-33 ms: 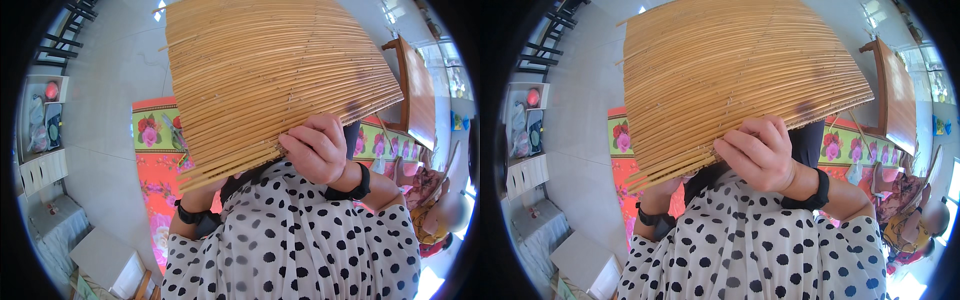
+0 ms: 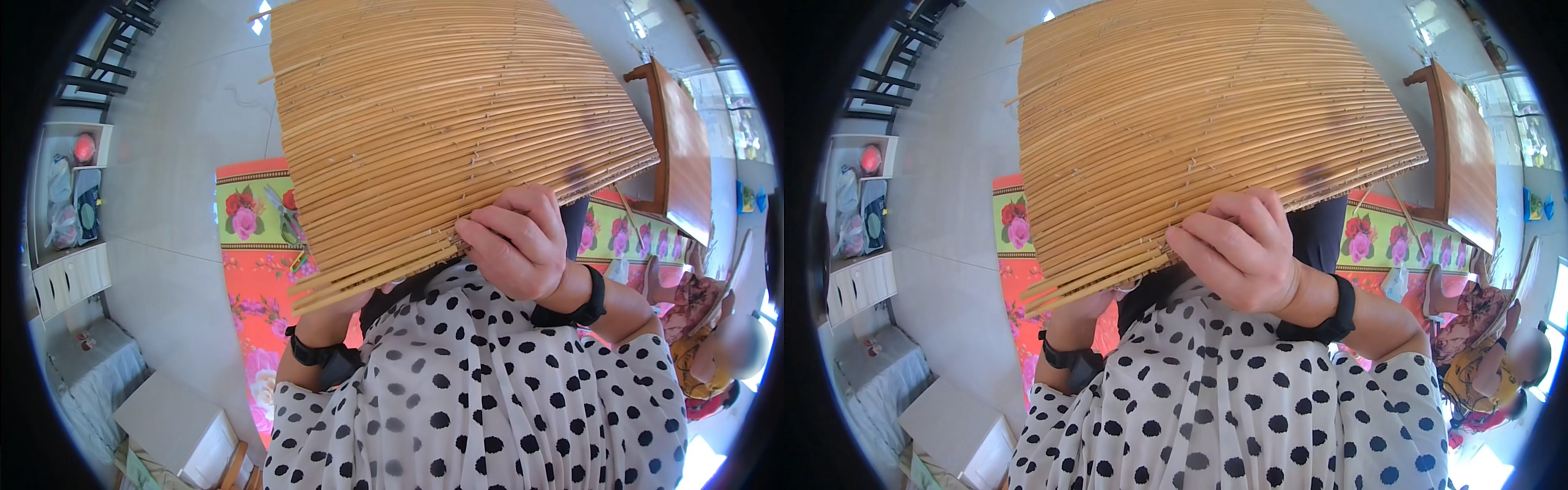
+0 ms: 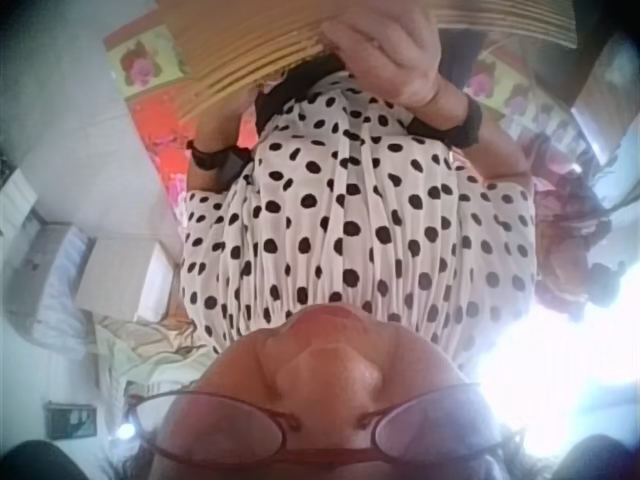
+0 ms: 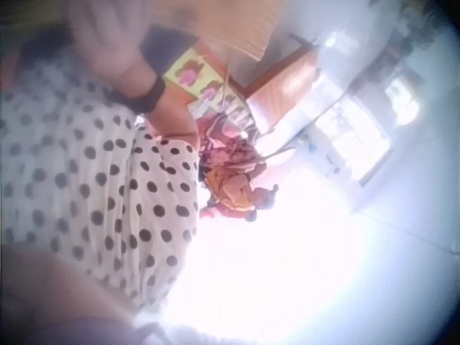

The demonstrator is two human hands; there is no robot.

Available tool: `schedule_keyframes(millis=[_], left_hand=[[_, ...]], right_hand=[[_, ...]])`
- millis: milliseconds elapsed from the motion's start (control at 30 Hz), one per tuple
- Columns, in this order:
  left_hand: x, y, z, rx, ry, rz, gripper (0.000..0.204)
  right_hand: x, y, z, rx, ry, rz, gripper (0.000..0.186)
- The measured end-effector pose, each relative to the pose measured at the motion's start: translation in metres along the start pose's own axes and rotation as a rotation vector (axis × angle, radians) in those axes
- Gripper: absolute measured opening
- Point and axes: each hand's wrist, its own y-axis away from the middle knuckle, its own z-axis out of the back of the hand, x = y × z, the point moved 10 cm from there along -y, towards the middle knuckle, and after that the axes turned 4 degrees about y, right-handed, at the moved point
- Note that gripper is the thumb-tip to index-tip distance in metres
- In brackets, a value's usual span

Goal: The person sits on a floral mat and weaves a bamboo mat by threading white string through the bamboo slats. They repeatedly pull the string through the slats to secure them together.

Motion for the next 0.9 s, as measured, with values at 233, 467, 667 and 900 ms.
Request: schedule_keyframes(millis=[233, 467, 667, 900], left_hand=[[-0.003, 0.007, -0.003, 0.002, -0.176, -0.025, 0.035], [-0.007, 0.014, -0.006, -0.004, -0.45, -0.09, 0.032], [-0.012, 0.015, -0.009, 0.0, -0.692, -0.177, 0.03], [-0.017, 0.019, -0.012, -0.002, -0.967, -0.304, 0.027]], right_hand=[[0.0, 0.005, -0.002, -0.018, -0.074, 0.04, 0.049], [0.001, 0.006, -0.004, -0.013, -0.083, 0.045, 0.049], [-0.001, 0.009, -0.007, -0.002, -0.06, 0.041, 0.045], [0.0, 0.006, -0.006, -0.001, -0.044, 0.033, 0.041]])
